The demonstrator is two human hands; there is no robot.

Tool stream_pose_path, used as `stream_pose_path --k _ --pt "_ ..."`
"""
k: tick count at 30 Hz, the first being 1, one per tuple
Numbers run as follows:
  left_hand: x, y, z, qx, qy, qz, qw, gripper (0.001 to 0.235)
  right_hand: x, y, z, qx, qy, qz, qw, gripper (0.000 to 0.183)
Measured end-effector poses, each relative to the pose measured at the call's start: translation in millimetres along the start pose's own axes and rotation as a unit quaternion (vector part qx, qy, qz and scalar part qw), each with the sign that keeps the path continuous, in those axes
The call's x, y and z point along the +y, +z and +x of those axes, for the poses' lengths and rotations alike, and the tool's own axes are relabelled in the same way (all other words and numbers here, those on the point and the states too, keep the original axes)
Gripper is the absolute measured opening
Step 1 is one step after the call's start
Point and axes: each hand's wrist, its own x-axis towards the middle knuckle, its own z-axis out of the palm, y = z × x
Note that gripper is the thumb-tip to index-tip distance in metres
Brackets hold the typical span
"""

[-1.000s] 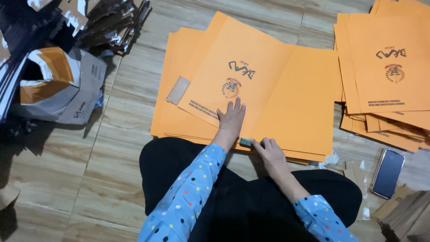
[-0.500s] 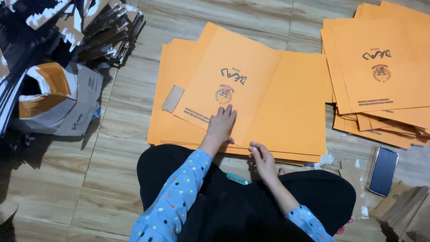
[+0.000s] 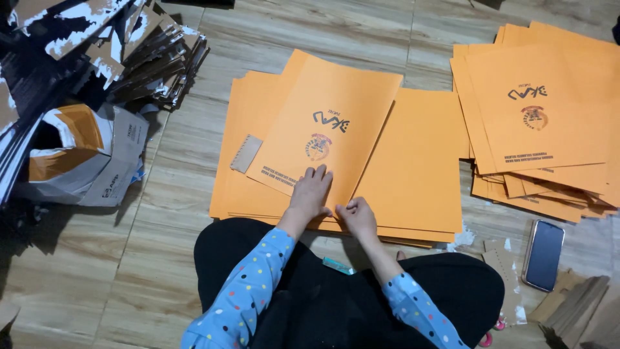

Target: Apply adhesive to orange folders and fold them for assembly

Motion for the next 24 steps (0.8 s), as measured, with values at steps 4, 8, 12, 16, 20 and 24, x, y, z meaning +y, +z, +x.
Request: stream_pose_path --k 4,8,12,16,20,24 --pt "-4 -14 -1 -0.006 -0.008 -0.039 0.999 0.094 -28 -4 -26 -0.001 -0.088 0.271 0.958 0.020" --pt "-24 -43 -8 0.049 -0.050 -0.029 0.997 0.073 -55 -68 -39 0.145 -0.087 0.344 0.924 0.033" --pt "-64 -22 -23 0.077 -0.170 0.015 0.982 0.061 37 -201 49 0.281 -0.162 0.320 0.890 0.021" --pt "-83 14 -20 0.104 -0.170 0.041 0.979 0.057 103 -348 112 0.353 -0.160 0.247 0.888 0.025" --pt "-49 -7 -27 0.127 -0.151 -0.030 0.980 0.060 148 -439 130 0.440 -0.156 0.106 0.878 0.034" --pt "-26 -16 -25 0.079 -0.081 -0.063 0.992 0.072 204 -449 149 0.553 -0.177 -0.078 0.810 0.018"
